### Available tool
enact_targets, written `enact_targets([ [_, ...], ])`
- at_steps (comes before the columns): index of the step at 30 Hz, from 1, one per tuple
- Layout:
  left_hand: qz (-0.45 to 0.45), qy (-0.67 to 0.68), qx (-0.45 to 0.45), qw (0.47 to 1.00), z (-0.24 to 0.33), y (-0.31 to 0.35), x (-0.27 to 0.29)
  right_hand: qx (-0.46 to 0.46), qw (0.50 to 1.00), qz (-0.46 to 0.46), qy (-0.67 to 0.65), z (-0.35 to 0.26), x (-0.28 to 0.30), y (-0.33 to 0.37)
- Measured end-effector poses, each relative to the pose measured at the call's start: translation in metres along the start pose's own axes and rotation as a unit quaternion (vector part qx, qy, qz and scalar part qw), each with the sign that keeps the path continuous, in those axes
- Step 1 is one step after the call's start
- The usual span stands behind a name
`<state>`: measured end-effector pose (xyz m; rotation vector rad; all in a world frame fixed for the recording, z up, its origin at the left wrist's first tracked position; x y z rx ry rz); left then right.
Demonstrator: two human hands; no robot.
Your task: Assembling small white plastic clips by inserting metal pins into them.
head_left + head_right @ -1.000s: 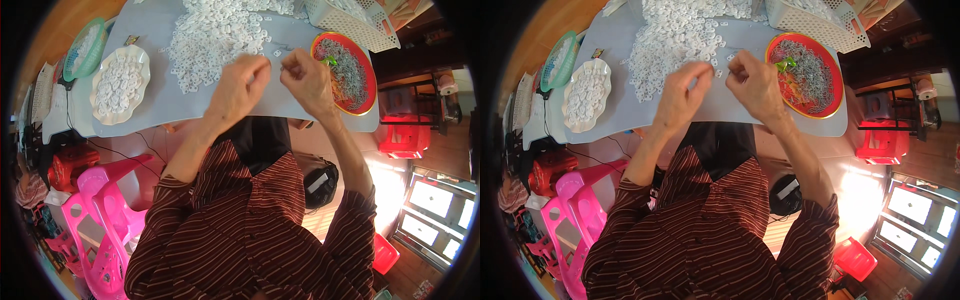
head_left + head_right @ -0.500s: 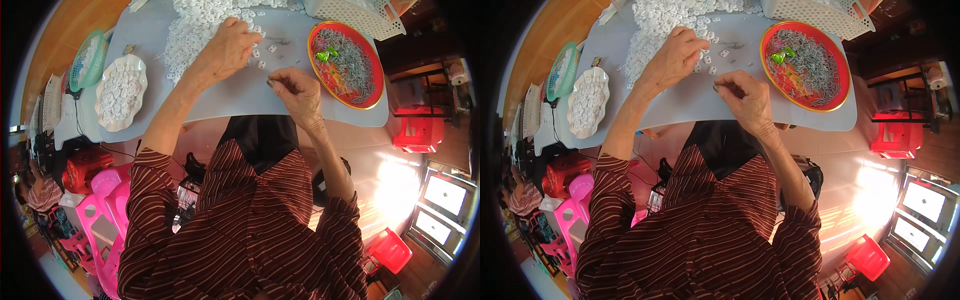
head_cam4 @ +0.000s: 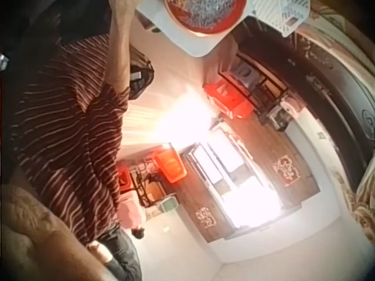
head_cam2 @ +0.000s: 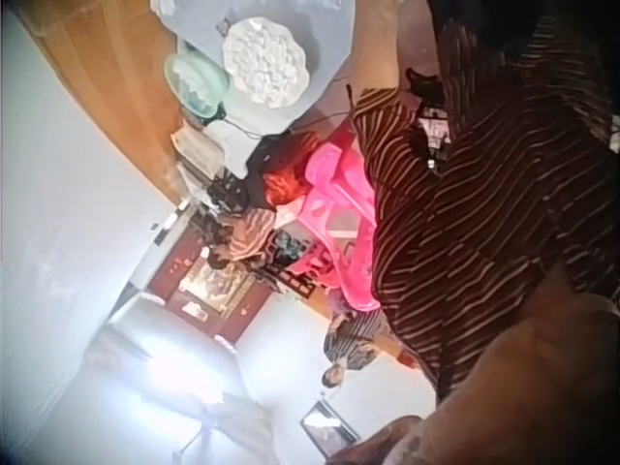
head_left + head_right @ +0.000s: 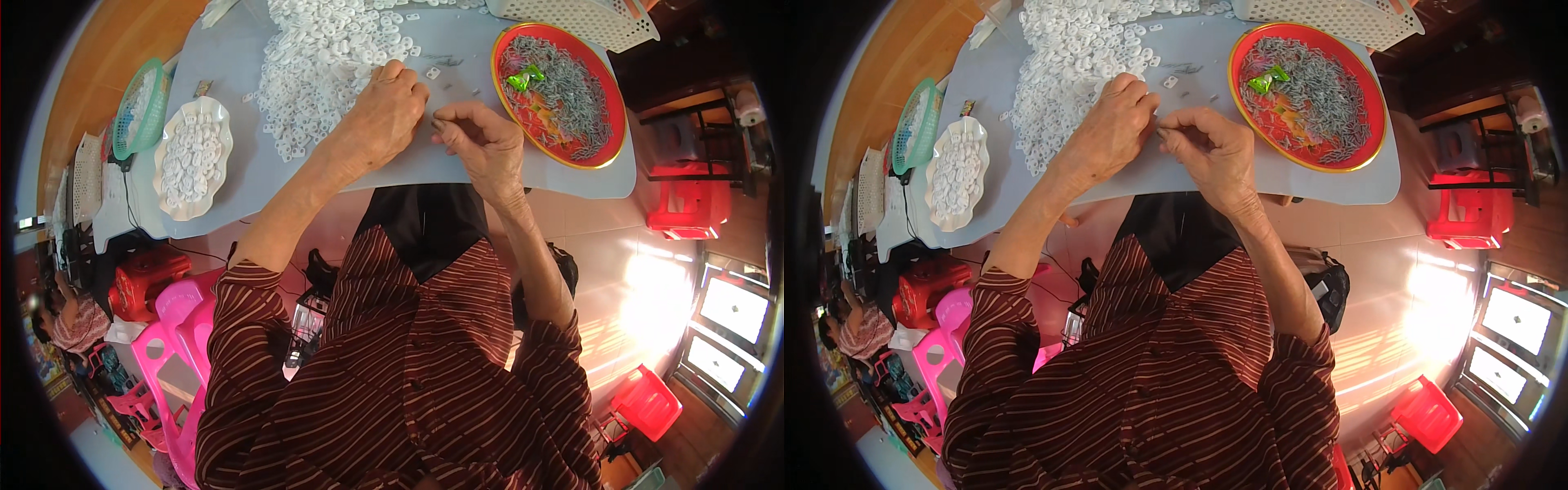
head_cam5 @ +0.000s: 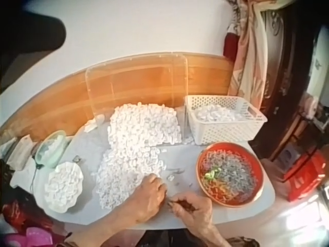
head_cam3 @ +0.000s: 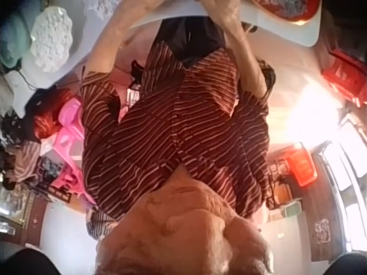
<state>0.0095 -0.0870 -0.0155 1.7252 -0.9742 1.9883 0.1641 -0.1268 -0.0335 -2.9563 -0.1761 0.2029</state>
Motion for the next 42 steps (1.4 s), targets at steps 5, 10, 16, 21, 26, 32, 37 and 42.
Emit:
enact_targets([
  [5,0.008,0.03,0.015,0.999,0.001,0.0,-0.002,0.012,0.999,-0.003,-0.036,0.004,0.001,-0.001],
  [10,-0.02,0.046,0.024,0.998,0.003,0.0,0.003,0.015,0.999,-0.005,-0.032,0.004,0.001,-0.001],
  [16,-0.044,0.041,0.022,0.998,0.004,-0.001,0.005,0.005,0.999,0.004,-0.041,0.003,0.002,0.0],
  [21,-0.007,0.056,0.017,0.998,0.003,0.0,0.0,-0.002,0.998,0.015,-0.06,0.003,0.002,-0.001],
  [26,-0.014,0.079,0.024,0.996,0.009,-0.004,0.002,0.005,0.997,0.024,-0.068,-0.002,0.002,0.0],
  [32,-0.023,0.09,0.045,0.995,0.01,-0.004,0.004,-0.009,0.999,0.029,-0.039,-0.005,0.002,0.0],
  [37,-0.011,0.37,0.194,0.908,0.011,0.001,0.016,0.014,0.998,0.019,-0.054,-0.002,0.007,0.001],
  [42,0.066,0.619,0.239,0.745,0.016,0.02,0.001,0.033,0.994,0.03,-0.097,0.001,0.009,-0.004],
])
Point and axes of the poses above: each hand's wrist, its own y-axis away from the middle knuckle, its own x-axis out of the back of the hand, z = x × y, the point moved 2 cm from there along -y, towards the middle knuckle, and after that the axes turned 6 degrees about -y, right-handed, at the moved point
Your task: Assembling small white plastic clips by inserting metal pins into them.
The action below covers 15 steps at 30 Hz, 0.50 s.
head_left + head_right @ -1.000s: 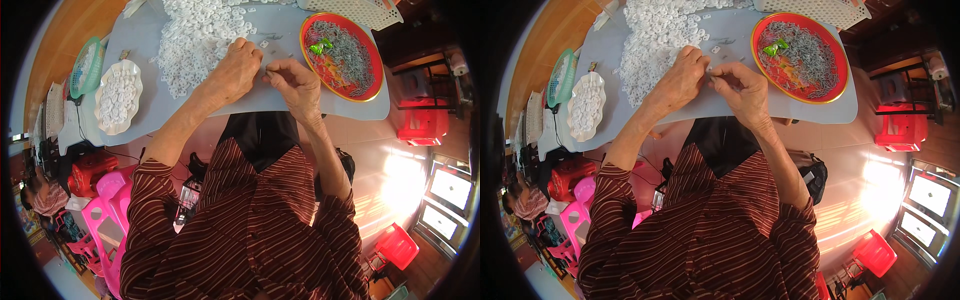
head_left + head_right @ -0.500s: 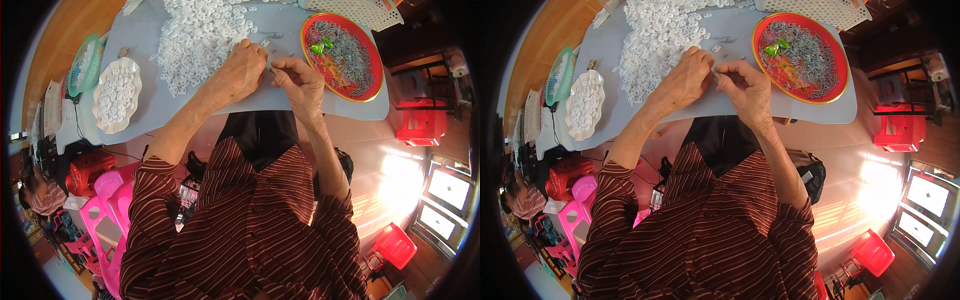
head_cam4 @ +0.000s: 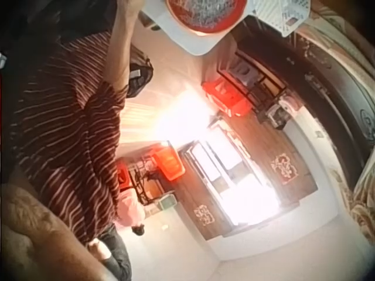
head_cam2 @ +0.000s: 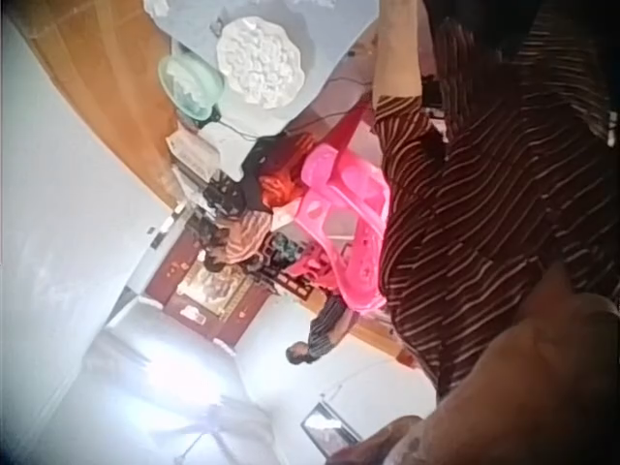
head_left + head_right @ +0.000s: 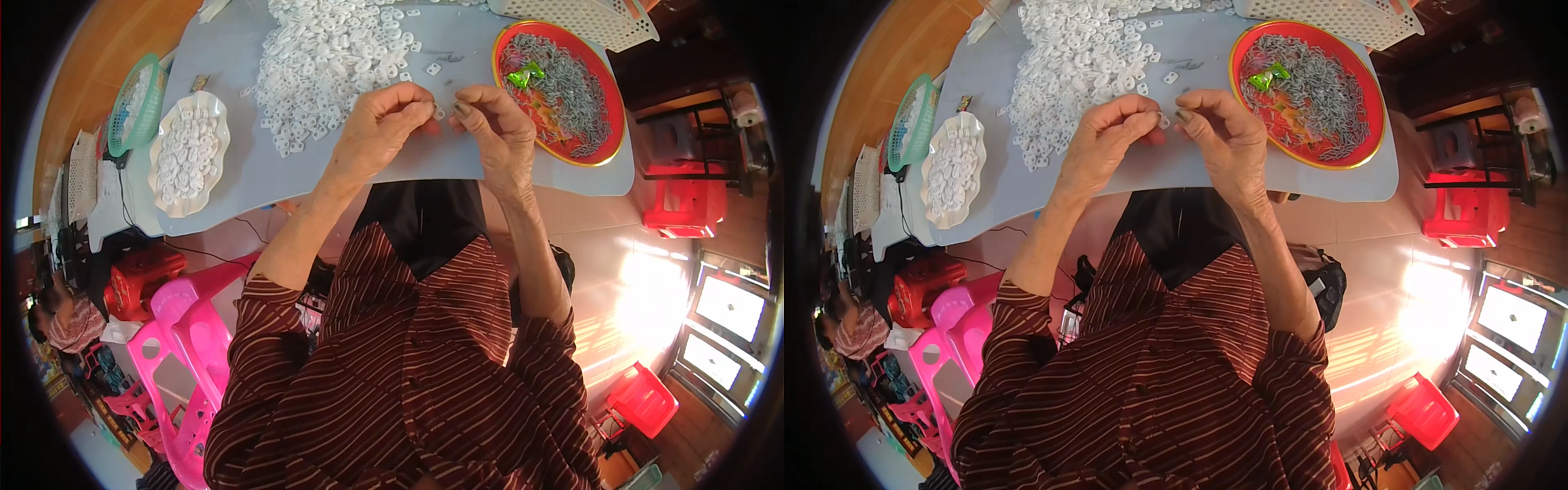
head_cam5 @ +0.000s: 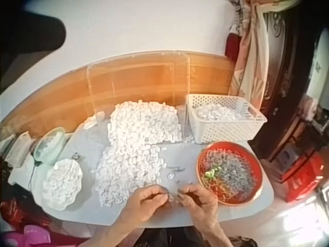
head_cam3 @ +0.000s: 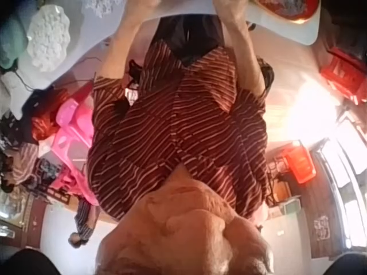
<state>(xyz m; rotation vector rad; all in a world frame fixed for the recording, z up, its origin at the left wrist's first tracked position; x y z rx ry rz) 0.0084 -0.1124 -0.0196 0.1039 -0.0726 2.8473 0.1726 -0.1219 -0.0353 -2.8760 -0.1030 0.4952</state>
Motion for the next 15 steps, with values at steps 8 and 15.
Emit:
enact_targets([
  [8,-0.006,0.006,-0.006,1.0,0.001,0.0046,-0.0072,-0.007,1.0,-0.007,0.006,0.0002,-0.0013,-0.0005],
  [15,-0.013,-0.023,-0.044,0.999,0.0021,0.0015,-0.0081,-0.003,1.0,-0.022,0.011,0.0008,0.0,-0.0013],
])
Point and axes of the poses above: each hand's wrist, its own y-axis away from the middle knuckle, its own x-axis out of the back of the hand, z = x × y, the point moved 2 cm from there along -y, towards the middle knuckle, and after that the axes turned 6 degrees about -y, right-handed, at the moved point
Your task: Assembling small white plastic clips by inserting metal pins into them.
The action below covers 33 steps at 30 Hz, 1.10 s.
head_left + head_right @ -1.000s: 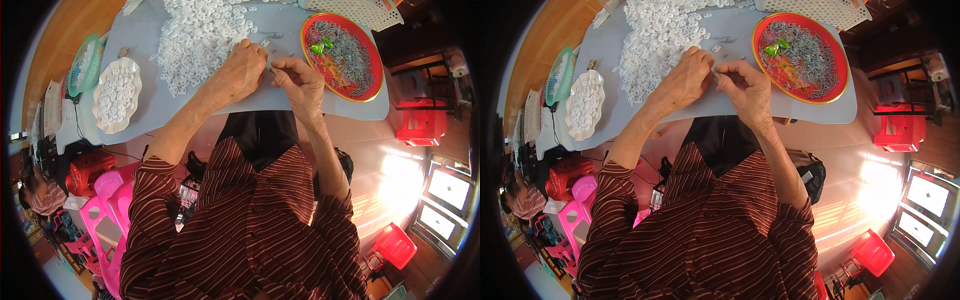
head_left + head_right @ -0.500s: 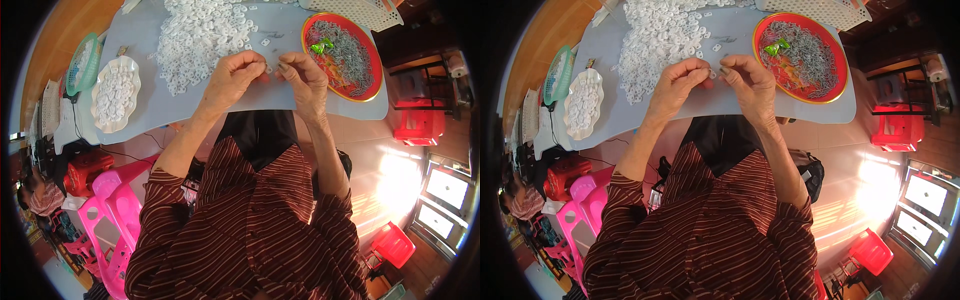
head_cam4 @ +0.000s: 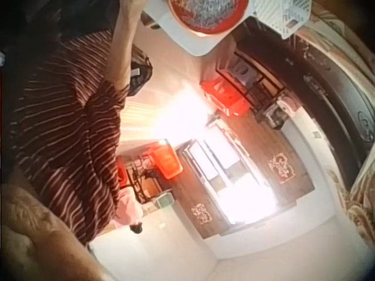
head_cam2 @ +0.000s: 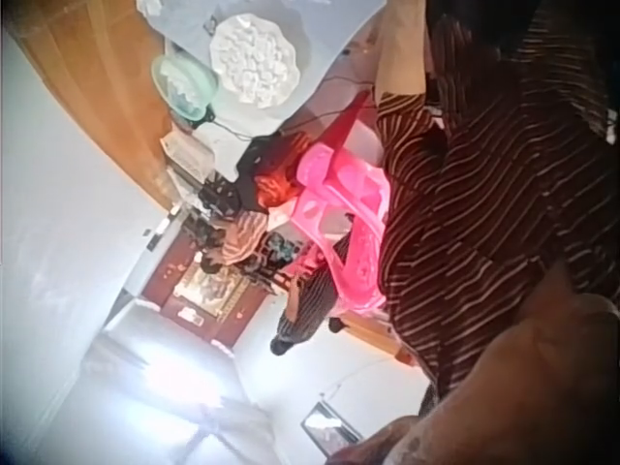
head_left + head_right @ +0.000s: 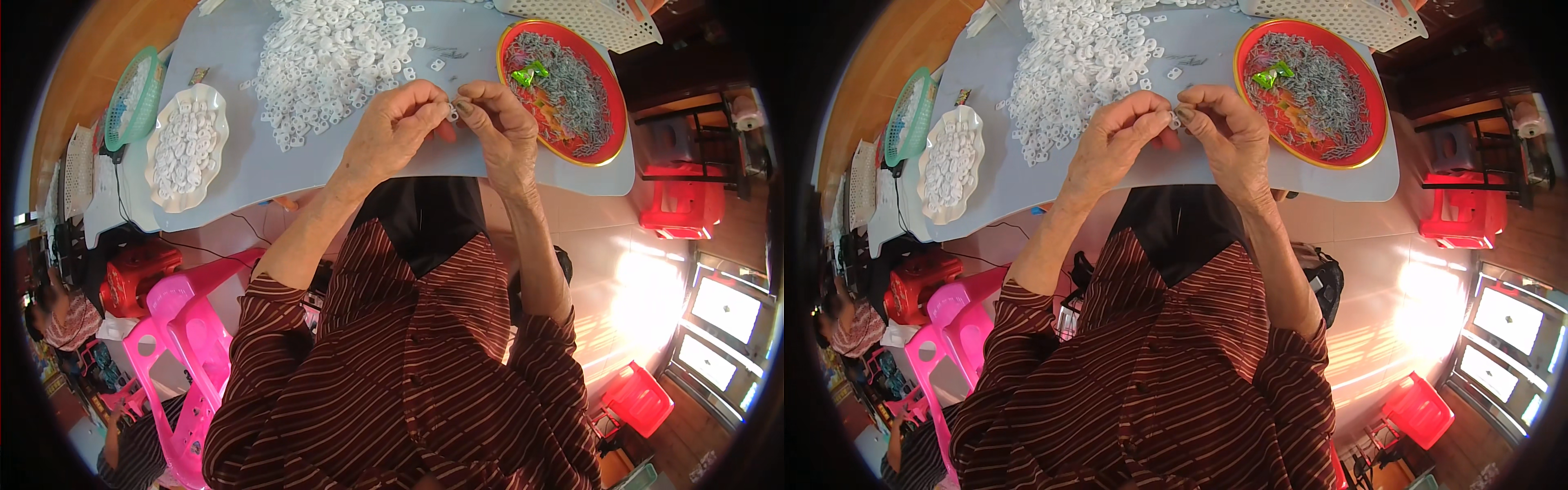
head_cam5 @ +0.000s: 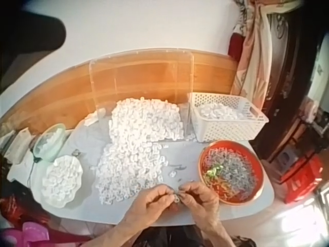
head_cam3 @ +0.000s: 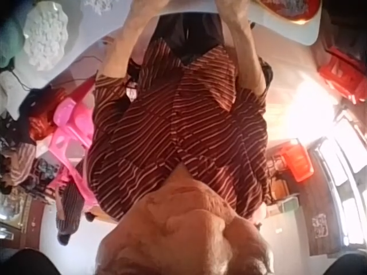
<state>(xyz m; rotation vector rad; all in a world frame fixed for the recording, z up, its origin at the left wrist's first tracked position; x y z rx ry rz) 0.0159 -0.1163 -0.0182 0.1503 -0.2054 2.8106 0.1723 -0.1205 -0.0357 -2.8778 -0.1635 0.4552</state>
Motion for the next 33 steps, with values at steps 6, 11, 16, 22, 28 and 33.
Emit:
enact_targets([
  [6,0.007,-0.032,-0.023,0.999,-0.001,0.0,0.001,-0.001,1.0,0.013,-0.025,0.001,0.0,0.0],
  [11,0.012,-0.049,-0.027,0.998,0.001,0.0,0.0,-0.002,1.0,0.011,-0.013,0.002,0.001,0.0],
  [16,0.025,-0.044,-0.037,0.998,-0.002,0.0,0.0,-0.004,1.0,0.014,-0.015,0.001,0.0,0.0],
  [22,0.013,-0.049,-0.002,0.999,0.0,0.002,0.0,0.004,1.0,0.01,-0.004,0.002,0.0,-0.001],
  [28,0.065,-0.067,-0.036,0.995,0.001,0.005,-0.008,0.016,1.0,0.016,0.009,0.002,-0.001,0.0],
  [33,0.091,-0.08,-0.057,0.991,-0.008,0.005,-0.013,0.015,0.998,0.016,0.067,-0.001,-0.001,0.0],
])
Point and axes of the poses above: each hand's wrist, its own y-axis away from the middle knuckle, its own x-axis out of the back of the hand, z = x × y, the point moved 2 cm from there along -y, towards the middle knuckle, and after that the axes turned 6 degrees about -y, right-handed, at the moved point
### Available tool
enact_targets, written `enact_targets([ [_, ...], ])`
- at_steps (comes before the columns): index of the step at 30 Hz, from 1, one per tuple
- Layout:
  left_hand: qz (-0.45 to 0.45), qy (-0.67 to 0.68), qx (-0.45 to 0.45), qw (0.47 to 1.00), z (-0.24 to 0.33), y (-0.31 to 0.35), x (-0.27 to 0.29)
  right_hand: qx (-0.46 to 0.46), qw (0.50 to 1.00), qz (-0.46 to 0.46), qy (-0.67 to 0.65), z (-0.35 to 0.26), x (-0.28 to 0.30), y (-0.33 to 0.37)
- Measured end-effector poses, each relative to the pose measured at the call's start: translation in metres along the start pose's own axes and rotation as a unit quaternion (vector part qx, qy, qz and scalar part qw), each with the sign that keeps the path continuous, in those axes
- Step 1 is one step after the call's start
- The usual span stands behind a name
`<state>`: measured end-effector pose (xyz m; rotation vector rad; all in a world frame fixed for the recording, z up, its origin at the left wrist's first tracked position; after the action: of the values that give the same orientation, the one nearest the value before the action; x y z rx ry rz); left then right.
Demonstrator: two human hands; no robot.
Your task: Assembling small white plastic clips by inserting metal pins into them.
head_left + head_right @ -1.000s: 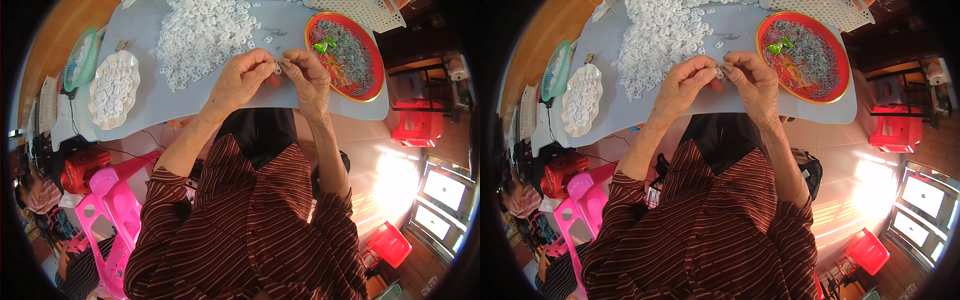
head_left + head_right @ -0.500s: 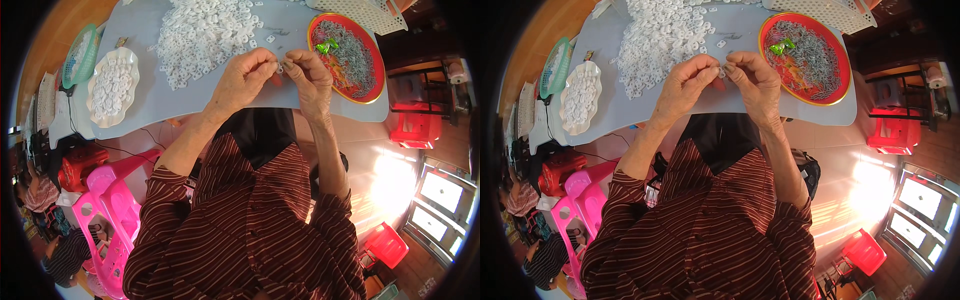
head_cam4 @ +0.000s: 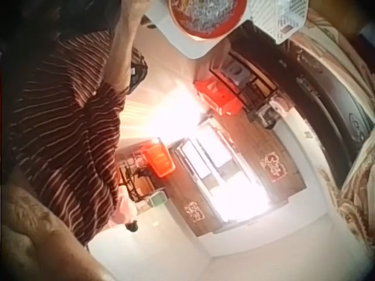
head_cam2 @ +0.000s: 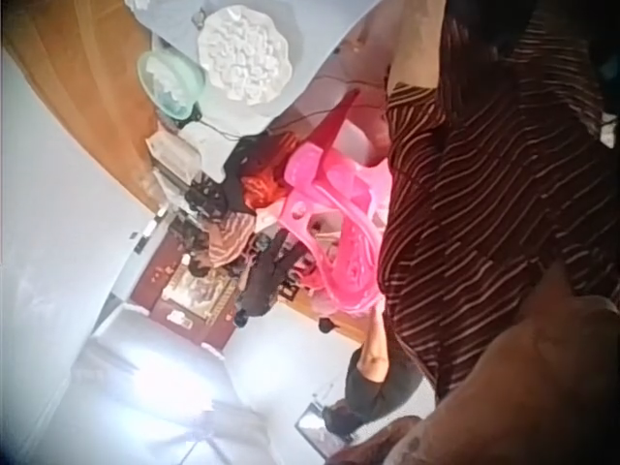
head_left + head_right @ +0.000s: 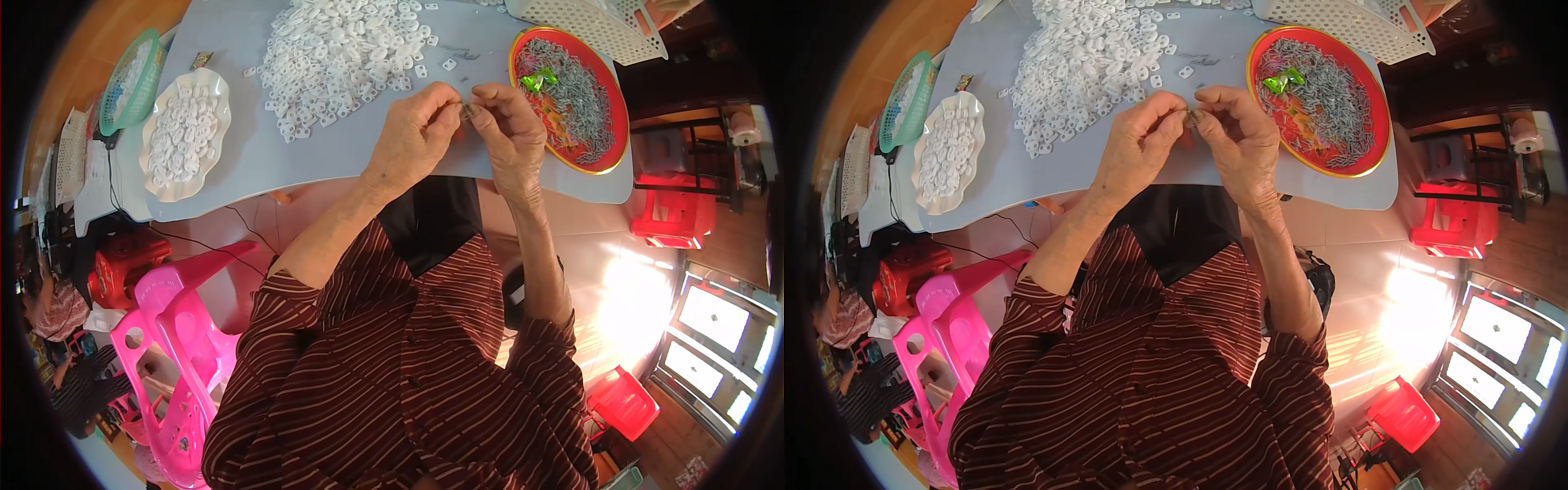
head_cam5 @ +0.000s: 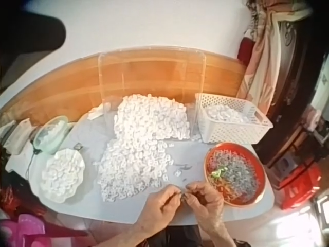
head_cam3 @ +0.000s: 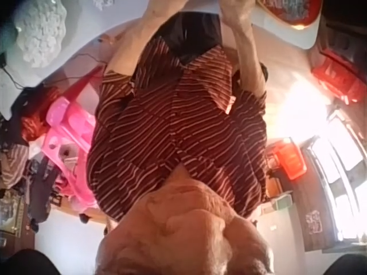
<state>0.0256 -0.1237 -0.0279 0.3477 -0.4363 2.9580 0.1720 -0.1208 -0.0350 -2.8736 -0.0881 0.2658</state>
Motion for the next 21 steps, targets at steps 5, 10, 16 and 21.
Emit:
enact_targets([
  [5,-0.026,0.042,0.012,0.999,-0.003,0.003,0.003,0.011,1.0,-0.007,-0.023,0.001,-0.001,0.001],
  [10,-0.02,0.085,0.045,0.995,-0.009,0.007,0.0,-0.006,1.0,-0.012,-0.018,-0.004,-0.004,0.001],
  [16,-0.009,0.065,0.011,0.998,-0.009,0.009,0.0,-0.002,0.999,-0.019,-0.028,-0.005,-0.005,0.001],
  [21,-0.029,0.143,0.051,0.988,-0.012,0.01,0.0,-0.022,0.998,-0.034,0.045,-0.014,-0.006,0.001],
])
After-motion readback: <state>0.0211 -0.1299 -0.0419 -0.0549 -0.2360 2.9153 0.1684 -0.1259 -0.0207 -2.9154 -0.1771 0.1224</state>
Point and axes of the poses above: each hand's wrist, its own y-axis away from the middle knuckle, its own x-axis out of the back of the hand, z = x × y, the point moved 2 cm from there along -y, towards the middle knuckle, and after that the axes turned 6 degrees about -y, right-handed, at the moved point
